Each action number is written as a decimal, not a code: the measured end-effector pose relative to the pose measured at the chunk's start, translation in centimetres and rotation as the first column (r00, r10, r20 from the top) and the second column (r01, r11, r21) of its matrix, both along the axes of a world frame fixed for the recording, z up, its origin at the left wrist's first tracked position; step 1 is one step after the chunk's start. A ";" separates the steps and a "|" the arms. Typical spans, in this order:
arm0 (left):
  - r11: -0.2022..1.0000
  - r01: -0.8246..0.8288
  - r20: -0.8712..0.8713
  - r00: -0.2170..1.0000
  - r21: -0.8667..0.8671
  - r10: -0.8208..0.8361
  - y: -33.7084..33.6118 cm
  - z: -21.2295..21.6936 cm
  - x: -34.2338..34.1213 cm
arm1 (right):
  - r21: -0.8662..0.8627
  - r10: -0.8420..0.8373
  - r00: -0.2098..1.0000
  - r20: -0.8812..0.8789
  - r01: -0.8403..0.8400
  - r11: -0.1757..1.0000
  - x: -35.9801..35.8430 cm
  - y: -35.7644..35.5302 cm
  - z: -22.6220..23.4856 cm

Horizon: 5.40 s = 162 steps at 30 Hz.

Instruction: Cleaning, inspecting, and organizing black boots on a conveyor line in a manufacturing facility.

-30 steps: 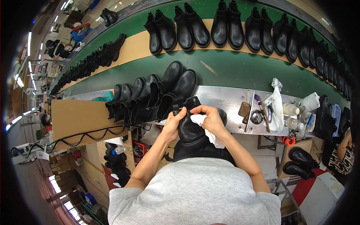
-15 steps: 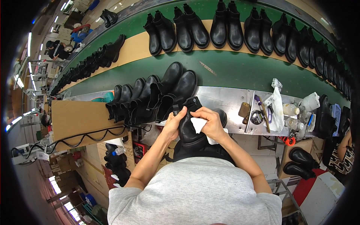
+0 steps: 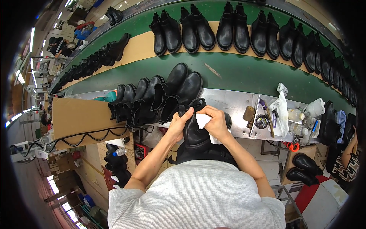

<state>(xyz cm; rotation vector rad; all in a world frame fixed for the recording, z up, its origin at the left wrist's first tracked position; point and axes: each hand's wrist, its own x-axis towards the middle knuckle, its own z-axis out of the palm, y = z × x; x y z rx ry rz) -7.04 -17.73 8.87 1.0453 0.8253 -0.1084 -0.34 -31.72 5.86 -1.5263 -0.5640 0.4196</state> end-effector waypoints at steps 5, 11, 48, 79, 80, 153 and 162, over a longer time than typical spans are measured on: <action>0.999 -0.028 -0.014 1.000 -0.037 0.028 -0.3 0.1 -0.1 | 0.092 0.049 0.995 -0.091 -0.040 0.995 -0.3 -0.6 -0.4; 0.999 0.021 0.007 1.000 -0.025 -0.021 0.7 -1.1 0.4 | -0.004 0.017 0.999 0.037 -0.017 1.000 0.6 0.2 -0.4; 0.996 0.023 0.178 0.984 -0.085 -0.008 0.2 -1.5 -0.4 | 0.131 0.051 0.845 -0.533 0.023 0.991 -0.7 0.2 -1.0; 0.998 -0.020 0.150 0.988 -0.062 0.029 0.2 -0.8 0.0 | 0.162 0.090 0.844 -0.529 -0.004 0.987 -0.5 0.2 -1.3; 0.998 -0.021 0.149 0.988 -0.063 0.030 0.2 -0.9 -0.1 | 0.165 0.106 0.843 -0.528 -0.021 0.986 -0.2 0.0 -1.4; 0.976 -0.149 0.048 0.986 -0.157 0.158 1.6 -1.9 -0.3 | -0.229 -0.164 0.964 0.211 0.212 0.950 3.4 -3.0 0.8; 0.978 -0.176 0.222 0.955 -0.109 0.197 1.1 -2.0 1.1 | -0.777 -0.149 0.829 0.540 0.558 0.290 6.7 -15.7 -3.2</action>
